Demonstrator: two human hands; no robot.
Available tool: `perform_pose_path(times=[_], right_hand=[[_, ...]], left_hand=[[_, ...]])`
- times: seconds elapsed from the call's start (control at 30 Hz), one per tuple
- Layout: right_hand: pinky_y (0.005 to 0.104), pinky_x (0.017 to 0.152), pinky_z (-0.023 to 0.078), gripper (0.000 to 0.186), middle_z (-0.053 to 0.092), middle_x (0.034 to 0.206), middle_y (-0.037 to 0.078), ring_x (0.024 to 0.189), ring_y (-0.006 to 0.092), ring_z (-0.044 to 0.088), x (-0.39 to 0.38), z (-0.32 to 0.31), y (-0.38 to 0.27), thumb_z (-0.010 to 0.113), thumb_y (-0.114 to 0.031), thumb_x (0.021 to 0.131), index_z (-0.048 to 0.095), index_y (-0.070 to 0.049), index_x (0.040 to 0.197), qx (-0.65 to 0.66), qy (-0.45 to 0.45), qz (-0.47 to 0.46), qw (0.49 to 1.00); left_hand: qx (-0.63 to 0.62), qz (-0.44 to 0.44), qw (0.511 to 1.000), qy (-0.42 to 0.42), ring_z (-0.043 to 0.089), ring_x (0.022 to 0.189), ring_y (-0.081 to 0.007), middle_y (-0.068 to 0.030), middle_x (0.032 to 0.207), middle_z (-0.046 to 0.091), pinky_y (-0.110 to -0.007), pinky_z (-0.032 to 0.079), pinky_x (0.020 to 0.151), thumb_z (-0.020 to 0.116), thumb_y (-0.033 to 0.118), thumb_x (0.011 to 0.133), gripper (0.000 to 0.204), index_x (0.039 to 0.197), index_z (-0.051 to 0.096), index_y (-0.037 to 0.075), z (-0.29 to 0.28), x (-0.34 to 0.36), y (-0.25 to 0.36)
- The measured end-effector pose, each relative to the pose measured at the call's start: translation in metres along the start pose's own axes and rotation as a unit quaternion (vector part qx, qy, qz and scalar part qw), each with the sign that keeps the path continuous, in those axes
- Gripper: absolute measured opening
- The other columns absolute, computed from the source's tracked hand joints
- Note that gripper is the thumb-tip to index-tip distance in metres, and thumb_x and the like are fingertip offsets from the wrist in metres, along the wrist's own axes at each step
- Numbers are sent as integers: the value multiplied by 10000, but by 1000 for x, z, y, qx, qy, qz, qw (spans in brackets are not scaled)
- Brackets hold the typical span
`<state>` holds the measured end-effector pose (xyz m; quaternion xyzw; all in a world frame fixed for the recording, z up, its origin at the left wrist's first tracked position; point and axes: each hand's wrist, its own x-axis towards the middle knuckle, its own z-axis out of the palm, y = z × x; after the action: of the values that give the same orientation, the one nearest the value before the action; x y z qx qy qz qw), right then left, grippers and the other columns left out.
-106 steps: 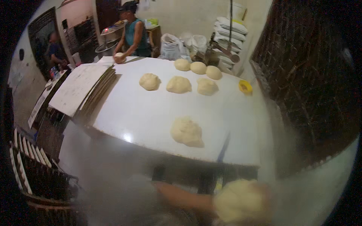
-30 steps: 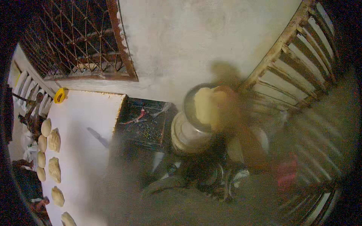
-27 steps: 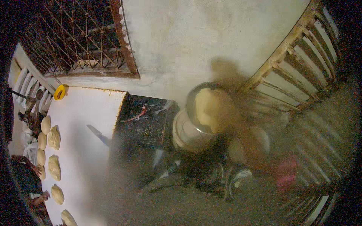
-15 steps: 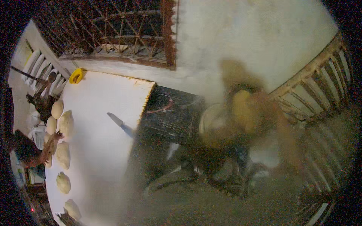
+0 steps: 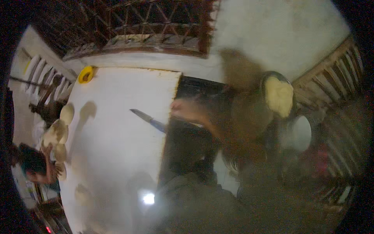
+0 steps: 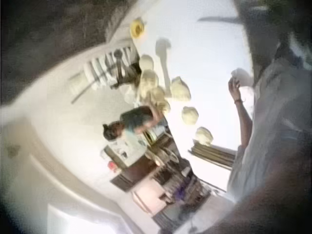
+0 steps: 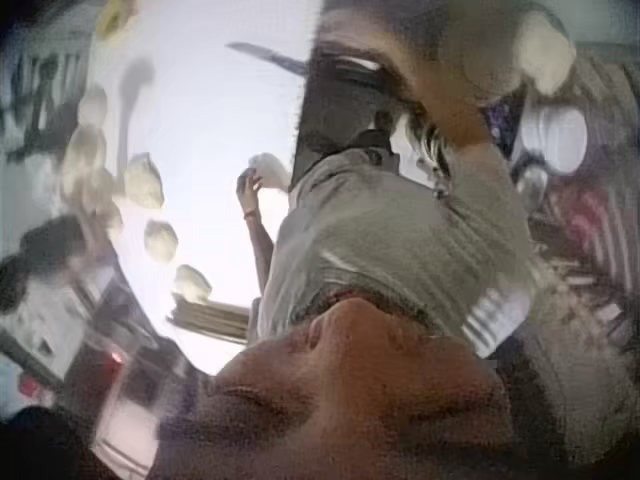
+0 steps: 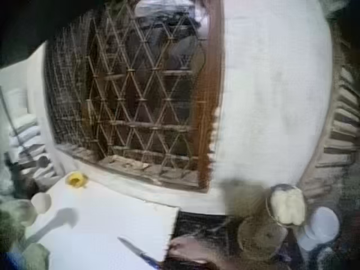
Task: The person cuts portions of dough with a knife, places them on a scale to weigh them, and then kneads and shapes them into round loaves on a floured table.
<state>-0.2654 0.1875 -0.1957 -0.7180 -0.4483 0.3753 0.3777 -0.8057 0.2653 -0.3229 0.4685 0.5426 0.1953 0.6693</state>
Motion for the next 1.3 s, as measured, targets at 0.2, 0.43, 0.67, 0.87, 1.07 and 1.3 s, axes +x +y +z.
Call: perform_pose_path(times=[0.2,0.43,0.67,0.87,1.07,1.3], right_hand=[[490,966,499,644,539,1321,285,1227,412,562,54,196,47,728,-325,862,470,61,1308,-233,101,67,965],[489,828,536,535,677,1018,229,907,390,690,11,165,16,616,-357,913,488,50,1237,-67,101,115,986],[359,797,480,452,652,968,163,882,216,617,-124,95,40,611,-383,1005,548,-20,1267,112,212,103,965],[267,701,466,382,600,869,49,777,111,547,-307,-49,63,555,-376,1043,550,-29,1200,187,577,88,790],[276,407,405,376,530,627,16,443,115,482,-401,-170,74,513,-448,1030,572,-77,1005,335,656,101,669],[280,418,420,389,572,668,43,450,131,499,-384,-189,88,482,-459,1035,574,-81,1031,430,552,65,711]], left_hand=[[54,-7,998,-4,666,973,-193,-57,1180,682,-337,517,825,591,273,1017,308,1265,596,91,4,-10,36],[76,-46,995,-47,665,935,-186,-63,1134,697,-332,520,805,627,282,1002,295,1233,623,99,-1,4,5],[123,27,973,-191,674,970,-174,-62,1134,702,-324,526,818,624,278,1010,293,1220,627,74,126,42,71],[115,68,903,-407,626,1092,-180,-96,1282,630,-331,514,914,618,238,1017,406,1370,515,67,351,21,182],[222,334,676,-618,616,1156,-268,-154,1209,584,-378,490,1019,752,253,908,527,1309,551,-24,644,-109,263],[439,619,449,-471,478,1313,-394,-257,1327,565,-458,431,1085,834,225,777,681,1356,555,1,815,-108,246]])
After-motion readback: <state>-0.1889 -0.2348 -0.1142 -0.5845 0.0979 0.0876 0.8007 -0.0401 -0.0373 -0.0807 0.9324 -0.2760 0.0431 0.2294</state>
